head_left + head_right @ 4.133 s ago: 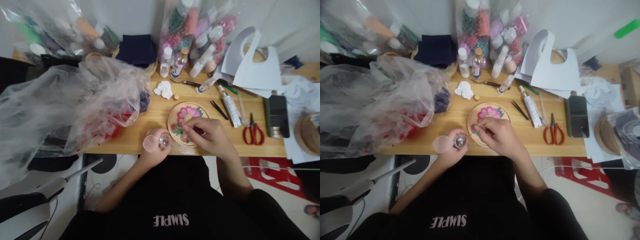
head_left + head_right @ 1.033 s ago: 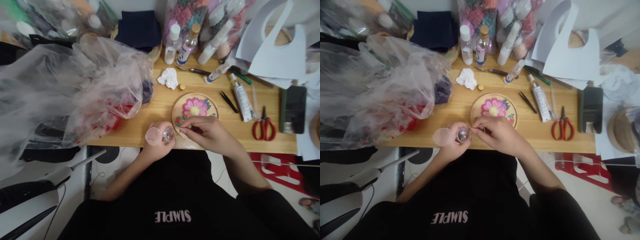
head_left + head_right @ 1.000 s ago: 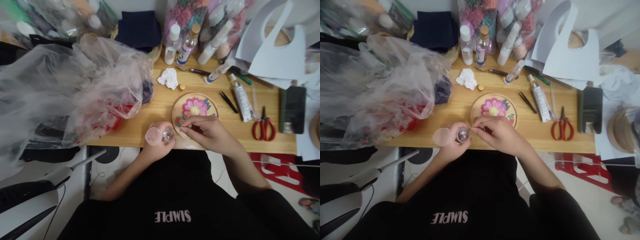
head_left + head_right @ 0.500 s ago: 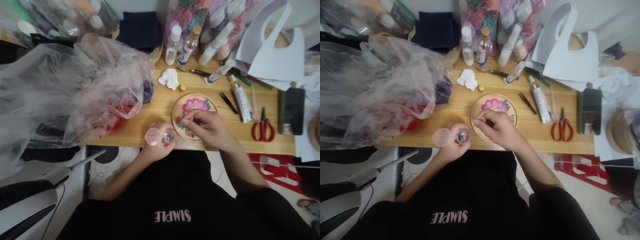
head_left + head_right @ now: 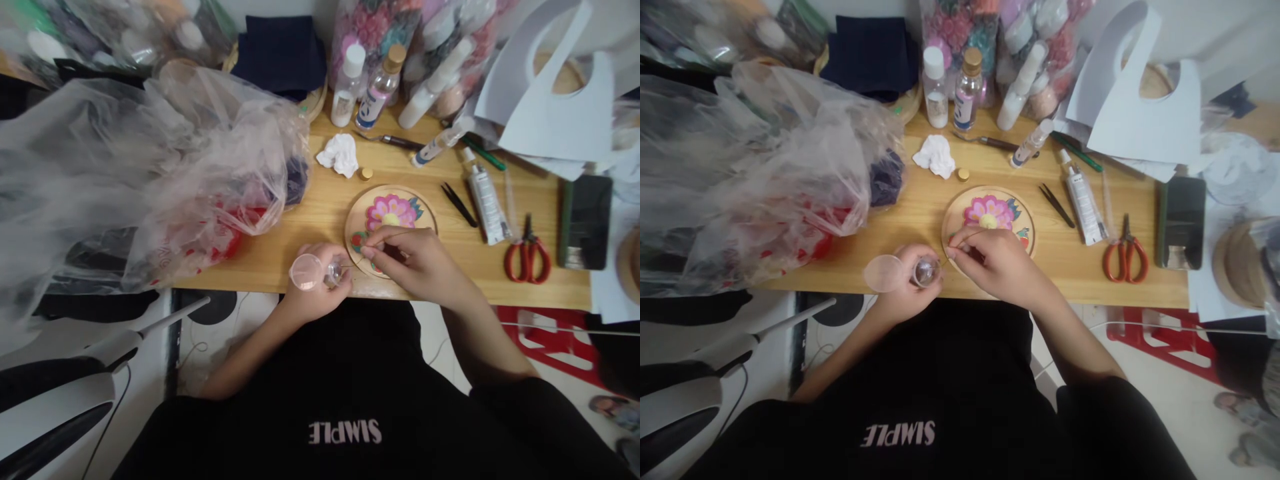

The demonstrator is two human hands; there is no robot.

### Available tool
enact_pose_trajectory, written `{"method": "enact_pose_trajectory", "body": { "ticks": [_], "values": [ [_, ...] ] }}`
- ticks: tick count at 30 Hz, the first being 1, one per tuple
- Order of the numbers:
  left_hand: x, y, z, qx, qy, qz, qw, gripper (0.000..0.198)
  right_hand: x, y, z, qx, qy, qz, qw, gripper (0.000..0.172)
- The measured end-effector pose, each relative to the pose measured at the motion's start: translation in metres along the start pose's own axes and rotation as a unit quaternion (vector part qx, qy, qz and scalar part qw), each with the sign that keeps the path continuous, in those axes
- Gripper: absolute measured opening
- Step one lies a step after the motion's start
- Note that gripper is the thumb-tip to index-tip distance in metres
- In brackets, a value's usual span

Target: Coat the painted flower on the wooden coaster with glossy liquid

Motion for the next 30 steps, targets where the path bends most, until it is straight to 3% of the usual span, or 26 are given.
{"method": "enact_pose_trajectory", "body": {
  "ticks": [4,9,13,17,20,25,30],
  "values": [
    [0.0,0.001,0.0,0.003,-0.002,-0.003,1.0,0.022,0.001,-0.001,0.0,0.026,-0.016,0.001,1.0,0.017],
    [-0.001,0.001,-0.001,-0.008,0.016,-0.016,1.0,0.022,0.0,0.0,0.001,0.027,0.055,-0.006,0.998,0.014],
    [-0.004,0.005,0.004,-0.024,0.057,-0.062,0.996,0.038,-0.003,0.002,0.0,0.007,0.067,-0.023,0.997,0.014],
    [-0.004,0.008,0.008,-0.028,0.125,-0.097,0.987,0.05,-0.007,0.001,-0.003,0.027,0.074,-0.043,0.996,0.013],
    [0.001,0.003,0.003,-0.002,0.141,-0.077,0.987,0.041,-0.009,0.0,-0.004,0.034,0.126,-0.049,0.99,0.013],
    [0.009,-0.011,-0.012,0.013,0.06,-0.041,0.997,0.03,-0.02,0.0,-0.01,0.029,0.172,-0.069,0.982,0.013],
    [0.014,-0.028,-0.023,-0.032,0.08,-0.002,0.996,0.027,-0.038,0.002,-0.021,0.04,0.146,-0.098,0.984,0.011]
  ]
}}
Point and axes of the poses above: each hand's wrist, its own y-axis away from the middle knuckle, its own z-axis out of the palm, x = y × z, the point moved 1 cm from there along -y, towards the middle knuckle, and after that the axes turned 1 degree about z, right-handed, at the moved point
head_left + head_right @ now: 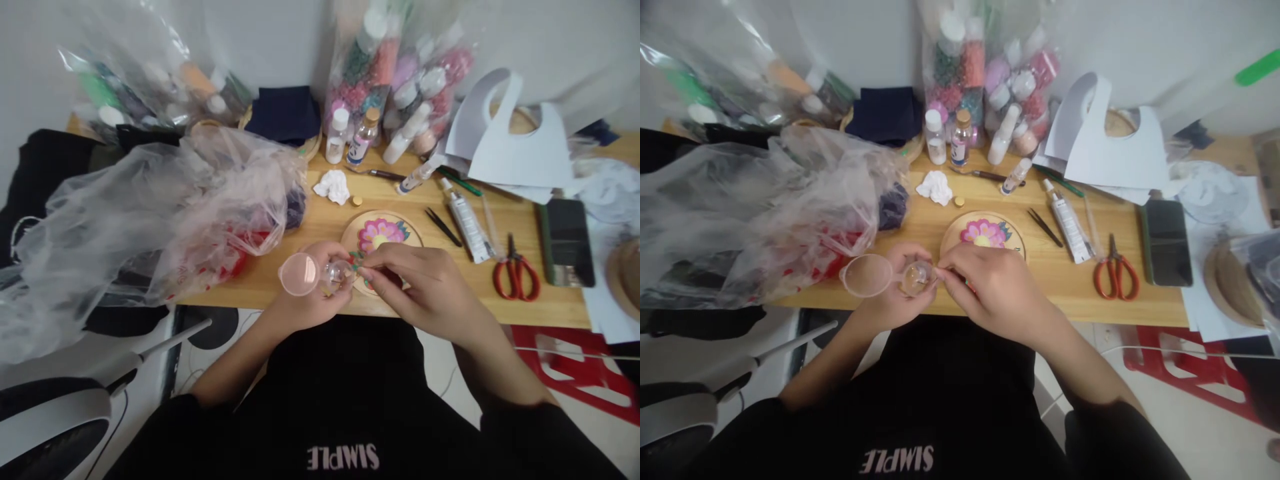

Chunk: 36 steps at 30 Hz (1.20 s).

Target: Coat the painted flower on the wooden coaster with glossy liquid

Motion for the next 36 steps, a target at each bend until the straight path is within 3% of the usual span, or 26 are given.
{"method": "enact_pose_trajectory", "body": {
  "ticks": [5,10,14,17,25,29,33,36],
  "values": [
    [0.007,-0.027,-0.01,-0.024,-0.06,0.124,0.99,0.018,-0.005,-0.002,-0.008,0.068,0.114,0.004,0.991,0.015],
    [-0.007,-0.052,-0.009,-0.042,-0.118,0.206,0.971,0.013,0.003,-0.003,-0.003,0.045,0.124,0.021,0.991,0.023],
    [-0.019,-0.069,-0.005,-0.04,-0.158,0.272,0.948,0.01,0.013,-0.004,0.003,0.068,0.169,0.054,0.982,0.03],
    [-0.026,-0.076,-0.002,-0.04,-0.167,0.305,0.937,0.011,0.021,-0.004,0.009,0.043,0.164,0.063,0.984,0.031],
    [-0.046,-0.073,0.003,-0.056,-0.172,0.284,0.942,0.013,0.029,0.0,0.023,0.046,0.151,0.07,0.985,0.029],
    [-0.048,-0.07,0.006,-0.05,-0.161,0.27,0.948,0.008,0.031,0.002,0.028,0.084,0.18,0.082,0.977,0.032],
    [-0.048,-0.07,0.007,-0.068,-0.138,0.229,0.961,0.012,0.032,0.002,0.032,0.08,0.172,0.055,0.98,0.03],
    [-0.05,-0.07,0.007,-0.084,-0.136,0.209,0.965,0.017,0.032,0.002,0.032,0.115,0.177,0.039,0.977,0.028]
  ]
}}
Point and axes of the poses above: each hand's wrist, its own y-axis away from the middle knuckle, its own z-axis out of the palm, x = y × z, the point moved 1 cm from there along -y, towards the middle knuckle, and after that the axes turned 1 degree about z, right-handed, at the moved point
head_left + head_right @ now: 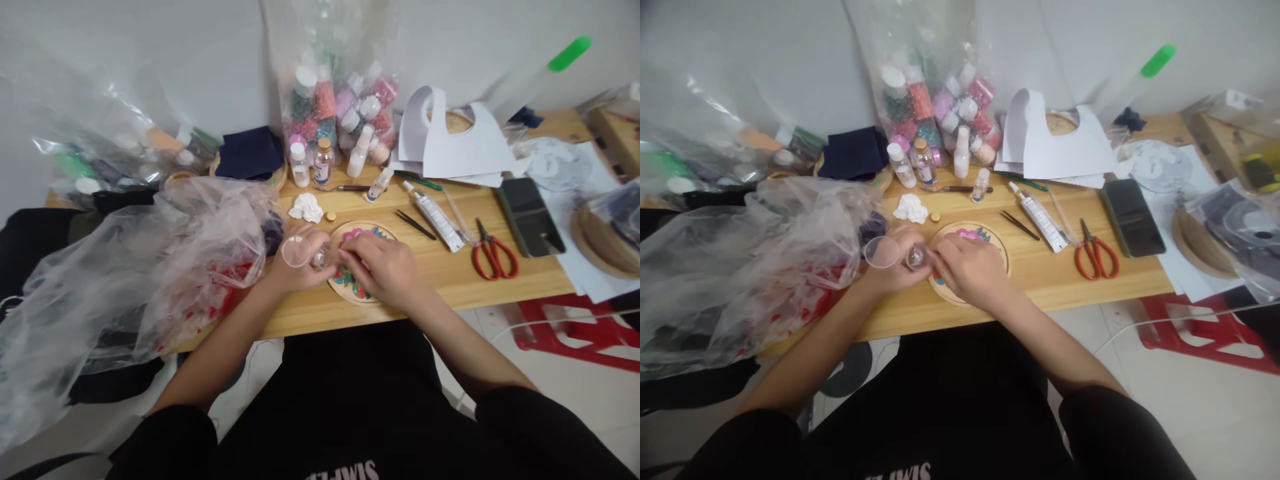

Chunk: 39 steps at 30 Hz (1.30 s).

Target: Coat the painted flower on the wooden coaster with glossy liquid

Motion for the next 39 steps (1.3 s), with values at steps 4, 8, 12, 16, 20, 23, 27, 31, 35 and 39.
{"method": "enact_pose_trajectory", "body": {
  "ticks": [4,8,12,16,20,23,27,31,35,39],
  "values": [
    [-0.003,0.001,0.002,-0.019,0.01,-0.019,1.0,0.022,0.0,0.0,0.002,-0.008,0.001,-0.009,1.0,0.024],
    [-0.002,0.002,0.003,-0.025,0.009,-0.02,0.999,0.024,0.001,-0.001,0.004,-0.01,-0.024,0.039,0.999,0.021],
    [-0.001,0.003,0.002,-0.019,0.006,-0.011,1.0,0.023,0.001,0.0,0.005,-0.03,-0.061,0.088,0.994,0.022],
    [0.0,0.003,0.002,-0.017,0.0,0.008,1.0,0.028,0.002,0.002,0.004,-0.002,-0.183,0.159,0.97,0.018],
    [0.001,0.002,0.001,-0.032,0.004,0.0,0.999,0.033,0.002,0.003,0.001,0.04,-0.268,0.231,0.934,0.014],
    [0.0,0.002,0.001,-0.035,-0.009,0.009,0.999,0.033,0.001,0.003,-0.002,0.054,-0.319,0.257,0.91,0.013],
    [-0.002,0.002,0.0,-0.04,-0.006,0.004,0.999,0.025,0.003,0.009,-0.008,0.076,-0.357,0.285,0.886,0.018],
    [-0.005,0.001,-0.001,-0.023,0.012,-0.019,0.999,0.016,0.007,0.022,-0.015,0.077,-0.322,0.312,0.89,0.022],
    [-0.006,0.002,-0.001,-0.006,-0.001,-0.048,0.999,0.009,0.006,0.032,-0.016,0.03,-0.284,0.309,0.907,0.021],
    [-0.007,0.002,0.001,-0.012,0.0,-0.062,0.998,0.007,0.004,0.036,-0.012,0.014,-0.237,0.287,0.928,0.019]
  ]
}}
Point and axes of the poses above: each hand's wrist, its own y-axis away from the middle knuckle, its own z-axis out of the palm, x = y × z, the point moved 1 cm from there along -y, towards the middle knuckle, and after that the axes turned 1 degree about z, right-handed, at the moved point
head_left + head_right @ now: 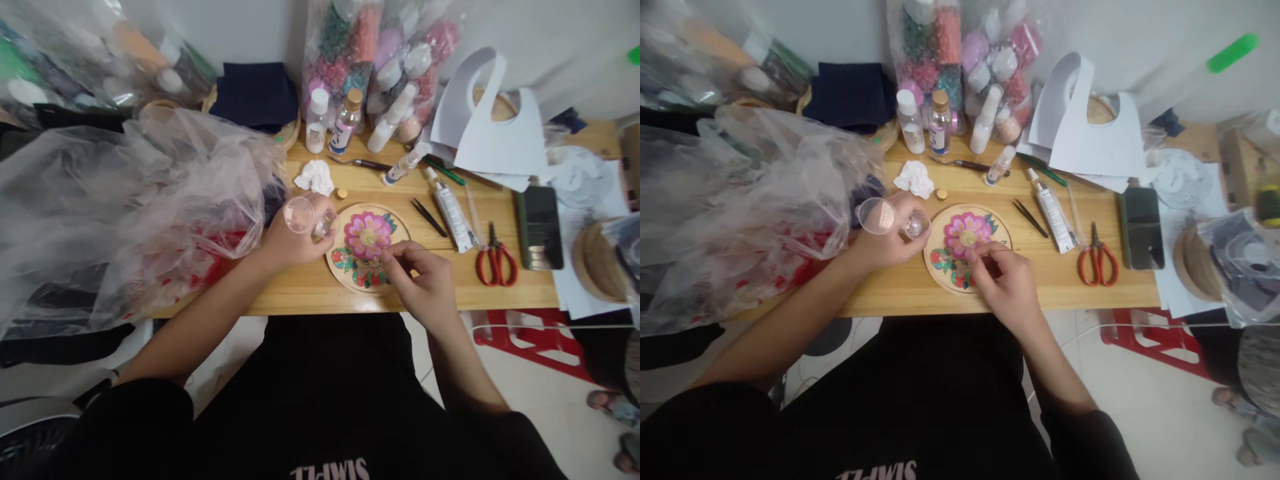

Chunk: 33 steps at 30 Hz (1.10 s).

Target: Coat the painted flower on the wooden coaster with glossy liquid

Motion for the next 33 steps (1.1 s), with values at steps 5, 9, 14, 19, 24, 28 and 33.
{"method": "enact_pose_trajectory", "body": {
  "ticks": [5,9,14,19,24,28,33],
  "values": [
    [0.002,0.0,0.0,-0.012,0.0,-0.001,1.0,0.007,0.002,0.002,0.006,-0.016,0.029,-0.001,0.999,0.017],
    [0.002,0.0,0.0,-0.024,0.006,-0.008,1.0,0.008,0.001,0.002,0.01,-0.03,0.018,0.012,0.999,0.016],
    [0.002,-0.001,0.0,-0.032,0.015,-0.015,0.999,0.009,0.001,0.001,0.013,-0.04,0.035,0.015,0.998,0.017],
    [0.003,-0.002,-0.001,-0.041,0.024,-0.018,0.999,0.009,0.001,0.001,0.015,-0.043,0.057,0.008,0.997,0.018],
    [0.004,-0.002,-0.001,-0.04,0.014,-0.019,0.999,0.01,0.0,0.0,0.016,-0.043,0.057,-0.001,0.997,0.018],
    [0.004,-0.002,-0.001,-0.047,0.006,-0.027,0.999,0.01,0.0,-0.001,0.018,-0.05,0.045,0.004,0.998,0.018],
    [0.005,-0.003,-0.002,-0.054,0.0,-0.028,0.998,0.011,0.001,-0.001,0.021,-0.058,0.049,0.012,0.997,0.017]
  ]
}}
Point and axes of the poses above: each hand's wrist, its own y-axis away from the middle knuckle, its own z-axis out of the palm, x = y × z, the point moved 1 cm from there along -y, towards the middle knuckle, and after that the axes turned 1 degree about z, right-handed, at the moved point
